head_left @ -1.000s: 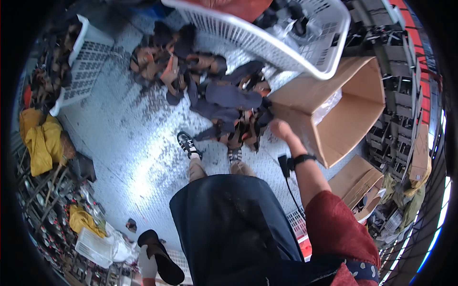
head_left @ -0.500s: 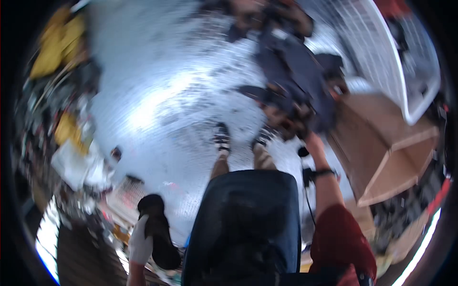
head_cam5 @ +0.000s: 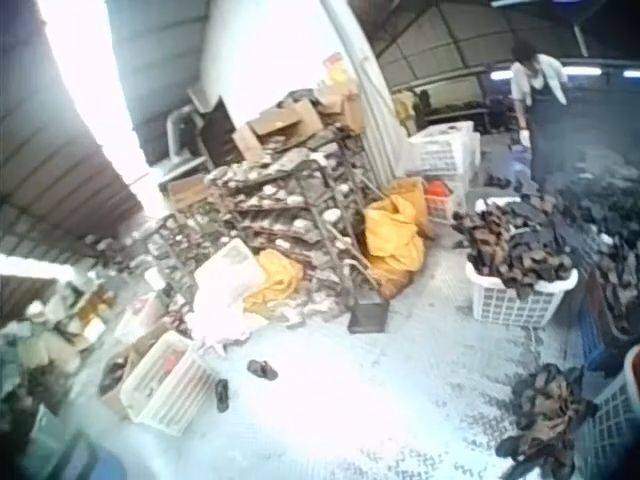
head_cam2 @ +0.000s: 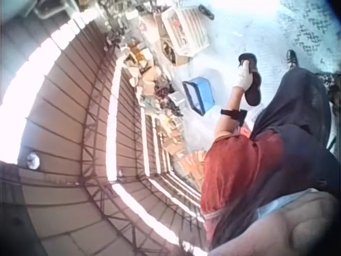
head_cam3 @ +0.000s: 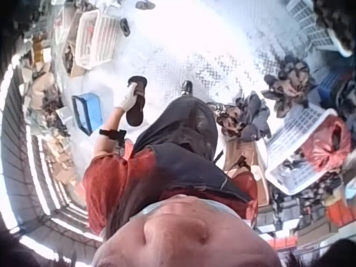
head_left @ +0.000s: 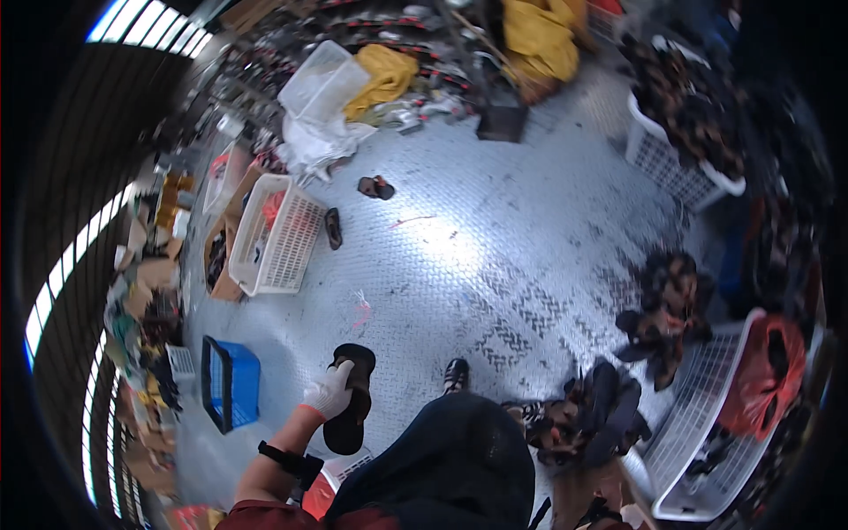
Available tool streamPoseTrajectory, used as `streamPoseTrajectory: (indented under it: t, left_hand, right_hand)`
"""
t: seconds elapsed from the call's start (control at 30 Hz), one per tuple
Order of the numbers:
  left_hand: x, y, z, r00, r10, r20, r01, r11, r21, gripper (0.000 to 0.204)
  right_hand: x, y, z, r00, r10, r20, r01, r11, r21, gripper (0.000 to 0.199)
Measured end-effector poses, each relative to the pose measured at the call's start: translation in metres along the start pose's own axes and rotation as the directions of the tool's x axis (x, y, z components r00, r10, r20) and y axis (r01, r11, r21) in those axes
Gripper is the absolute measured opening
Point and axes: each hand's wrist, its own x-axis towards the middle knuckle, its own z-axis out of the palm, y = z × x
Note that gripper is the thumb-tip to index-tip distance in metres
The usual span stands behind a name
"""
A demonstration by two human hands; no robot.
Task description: Sorting and inspecting finished sandals on a warehouse floor.
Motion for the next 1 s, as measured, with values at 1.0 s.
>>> streamPoseTrajectory:
  t: [1.0]
  left_hand:
    - [-0.3, -0.4, 0.312, 0.16, -0.69, 0.706, 0.851, -0.266, -0.452, 0.051]
  right_hand:
    - [-0.237, -0.785, 0.407, 0.669, -0.291, 0.684, 0.728, 0.444, -0.522, 0.024]
